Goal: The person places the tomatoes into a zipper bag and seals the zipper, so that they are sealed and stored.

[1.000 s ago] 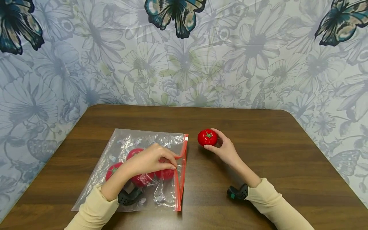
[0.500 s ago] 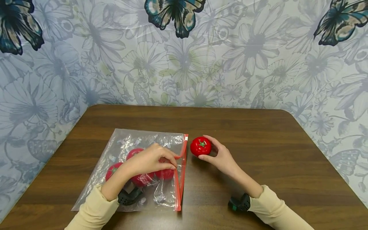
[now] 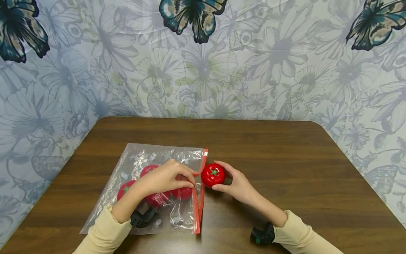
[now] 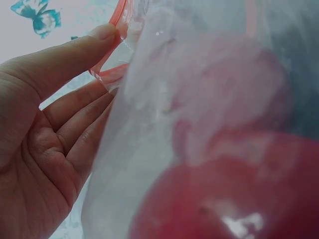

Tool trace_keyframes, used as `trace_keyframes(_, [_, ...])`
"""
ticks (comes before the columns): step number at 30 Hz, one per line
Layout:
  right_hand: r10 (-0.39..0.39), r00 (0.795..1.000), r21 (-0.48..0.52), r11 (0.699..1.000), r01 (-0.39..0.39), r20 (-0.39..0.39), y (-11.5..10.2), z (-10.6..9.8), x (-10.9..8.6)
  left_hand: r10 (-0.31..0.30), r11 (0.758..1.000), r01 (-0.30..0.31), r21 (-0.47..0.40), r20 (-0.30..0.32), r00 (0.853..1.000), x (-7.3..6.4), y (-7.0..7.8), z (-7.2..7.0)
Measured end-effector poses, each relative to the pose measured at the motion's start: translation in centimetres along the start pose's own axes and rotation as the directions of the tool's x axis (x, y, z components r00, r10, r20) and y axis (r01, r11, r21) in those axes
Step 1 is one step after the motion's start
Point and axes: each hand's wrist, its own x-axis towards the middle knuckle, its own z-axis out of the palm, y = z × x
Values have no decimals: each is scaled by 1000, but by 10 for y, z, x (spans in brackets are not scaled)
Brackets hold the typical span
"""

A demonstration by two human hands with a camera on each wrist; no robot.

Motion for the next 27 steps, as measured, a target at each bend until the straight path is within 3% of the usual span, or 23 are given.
trace_keyframes(10, [-3,995,56,998,-3,99,0,12,2,-10,1000,10,-2,6,1000,0,-2,-3])
trace_keyframes(27, [-31,993,-73,997,39,110,4,18,1,-18,1000,18,8,10,1000,1,-3,-4])
